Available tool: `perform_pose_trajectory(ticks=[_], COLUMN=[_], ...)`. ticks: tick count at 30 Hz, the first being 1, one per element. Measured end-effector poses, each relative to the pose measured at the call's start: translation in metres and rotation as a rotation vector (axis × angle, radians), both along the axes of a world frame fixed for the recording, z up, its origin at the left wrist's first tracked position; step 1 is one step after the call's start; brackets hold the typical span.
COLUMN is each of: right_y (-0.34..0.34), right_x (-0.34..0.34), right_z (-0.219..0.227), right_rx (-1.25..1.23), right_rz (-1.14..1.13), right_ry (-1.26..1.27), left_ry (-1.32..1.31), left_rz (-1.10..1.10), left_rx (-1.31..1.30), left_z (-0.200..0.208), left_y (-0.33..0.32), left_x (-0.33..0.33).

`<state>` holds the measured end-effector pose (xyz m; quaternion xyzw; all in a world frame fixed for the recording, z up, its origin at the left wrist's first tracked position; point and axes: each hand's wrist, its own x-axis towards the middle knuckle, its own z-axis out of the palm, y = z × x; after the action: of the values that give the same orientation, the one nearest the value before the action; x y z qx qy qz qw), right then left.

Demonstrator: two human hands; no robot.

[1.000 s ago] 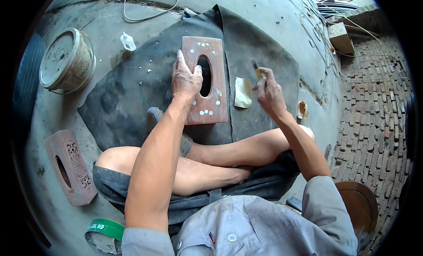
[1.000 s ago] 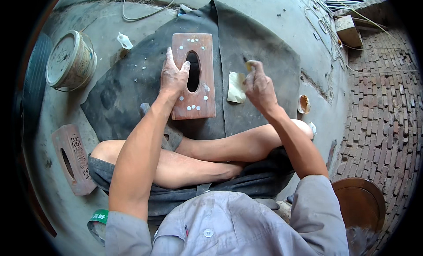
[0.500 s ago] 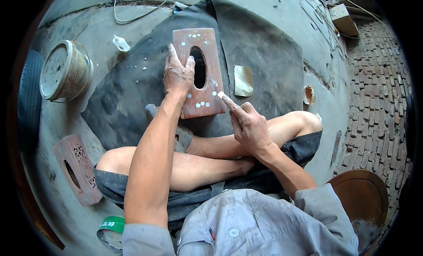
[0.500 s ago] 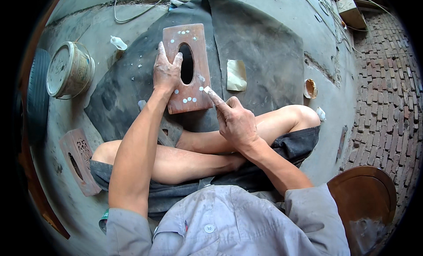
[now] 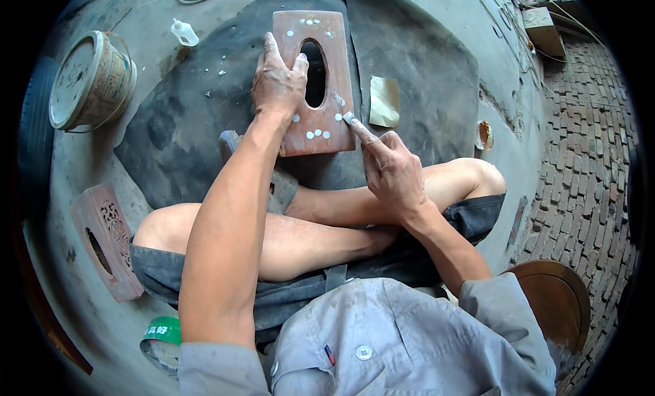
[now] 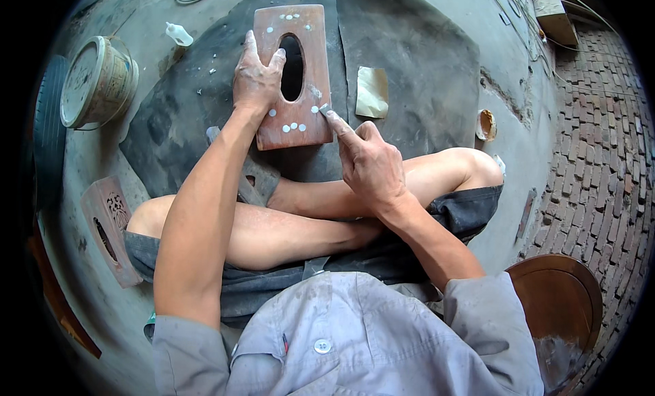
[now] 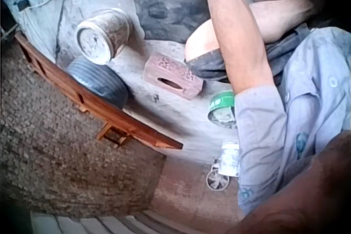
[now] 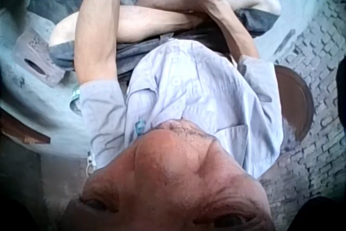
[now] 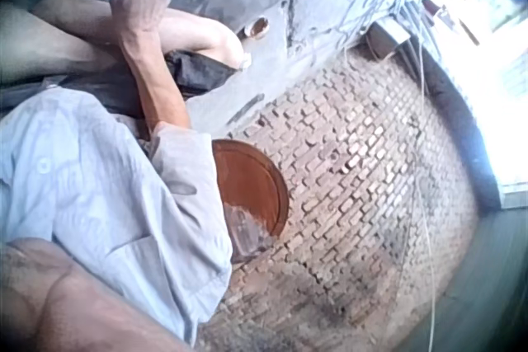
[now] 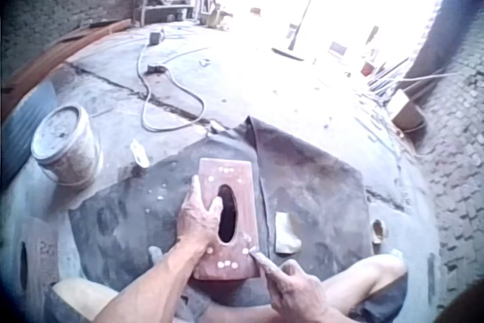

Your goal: The person sits cross-legged on the ground and carves a decorative pattern into a rectangular wooden block. They use a small knife to cut out sections of the wood, periodically wiping the surface with a cloth to remove debris. The person also applies a white substance from a small bottle to the carved areas and smooths it with their finger.

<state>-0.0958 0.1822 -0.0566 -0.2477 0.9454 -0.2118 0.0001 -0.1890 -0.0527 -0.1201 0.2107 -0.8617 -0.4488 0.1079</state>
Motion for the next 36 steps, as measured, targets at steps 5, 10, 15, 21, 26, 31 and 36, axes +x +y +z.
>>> perform_pose_trajectory(ticks=[5,10,15,21,26,31,36], right_y=[0.001,-0.001,-0.005,-0.001,0.005,0.016,0.019], right_x=[0.004,-0.007,-0.011,-0.012,-0.030,-0.042,-0.037], right_z=[-0.002,-0.005,-0.005,-0.005,-0.001,0.001,0.001], right_rx=[0.001,0.009,0.019,0.021,0.071,0.115,0.115], right_rz=[-0.017,-0.033,-0.028,-0.006,0.088,0.163,0.184], right_ry=[-0.028,-0.015,-0.029,-0.024,0.007,-0.009,-0.009], left_ry=[-0.004,-0.052,-0.078,-0.052,0.004,-0.044,0.030], left_rz=[0.004,-0.008,-0.012,-0.032,-0.057,-0.055,-0.075], left_rx=[0.012,0.026,0.040,-0.006,-0.024,-0.008,-0.024], left_z=[0.001,0.002,0.006,0.006,0.002,0.009,0.003], left_y=[0.000,-0.001,-0.003,-0.003,-0.006,-0.004,-0.006], left_x=[0.001,0.001,0.003,0.005,0.005,0.006,0.006])
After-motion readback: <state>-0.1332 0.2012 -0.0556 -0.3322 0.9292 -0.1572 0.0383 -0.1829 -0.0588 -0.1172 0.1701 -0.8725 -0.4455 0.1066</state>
